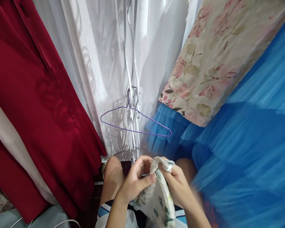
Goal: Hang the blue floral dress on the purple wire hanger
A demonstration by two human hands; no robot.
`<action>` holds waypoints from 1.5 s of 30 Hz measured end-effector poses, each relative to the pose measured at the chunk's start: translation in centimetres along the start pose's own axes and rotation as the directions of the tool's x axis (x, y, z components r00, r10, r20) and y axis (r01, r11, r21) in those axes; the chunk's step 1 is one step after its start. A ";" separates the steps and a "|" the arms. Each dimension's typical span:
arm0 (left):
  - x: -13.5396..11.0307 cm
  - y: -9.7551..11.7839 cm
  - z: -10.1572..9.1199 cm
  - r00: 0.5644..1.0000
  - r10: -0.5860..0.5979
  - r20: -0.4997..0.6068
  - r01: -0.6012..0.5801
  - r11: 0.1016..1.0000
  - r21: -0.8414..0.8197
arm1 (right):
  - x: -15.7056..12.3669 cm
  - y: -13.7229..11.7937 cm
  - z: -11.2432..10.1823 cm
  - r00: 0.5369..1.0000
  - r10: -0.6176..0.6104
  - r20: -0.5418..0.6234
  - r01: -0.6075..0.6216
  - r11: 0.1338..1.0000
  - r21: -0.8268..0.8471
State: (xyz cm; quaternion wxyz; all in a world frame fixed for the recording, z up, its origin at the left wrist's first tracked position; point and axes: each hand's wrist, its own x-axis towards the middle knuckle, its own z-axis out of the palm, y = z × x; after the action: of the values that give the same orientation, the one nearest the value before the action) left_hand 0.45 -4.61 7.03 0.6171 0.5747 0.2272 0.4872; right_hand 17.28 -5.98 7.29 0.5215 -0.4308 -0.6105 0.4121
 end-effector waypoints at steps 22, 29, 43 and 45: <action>0.3 5.1 -5.4 0.943 0.243 -0.228 0.016 0.652 0.758 | 19.4 -6.1 -5.9 0.938 0.211 0.276 -0.254 0.958 0.133; 1.7 6.7 -17.0 0.950 0.151 -0.275 0.098 0.689 0.718 | 18.9 -7.8 -6.6 0.899 0.267 0.348 -0.328 0.936 0.129; 11.4 8.8 -22.6 0.839 0.458 -0.293 0.098 0.402 0.910 | 18.0 -7.4 -5.0 0.905 0.276 0.324 -0.351 0.914 0.204; 11.4 7.9 -22.7 0.837 0.440 -0.325 0.123 0.429 0.895 | 17.8 -7.2 -4.9 0.908 0.277 0.314 -0.352 0.911 0.213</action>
State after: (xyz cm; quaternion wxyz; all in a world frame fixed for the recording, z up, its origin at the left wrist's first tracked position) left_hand -16.50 15.26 12.18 0.0841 0.6769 0.5463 0.4861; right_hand 19.91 9.22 19.70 0.4099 -0.3888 -0.5383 0.6253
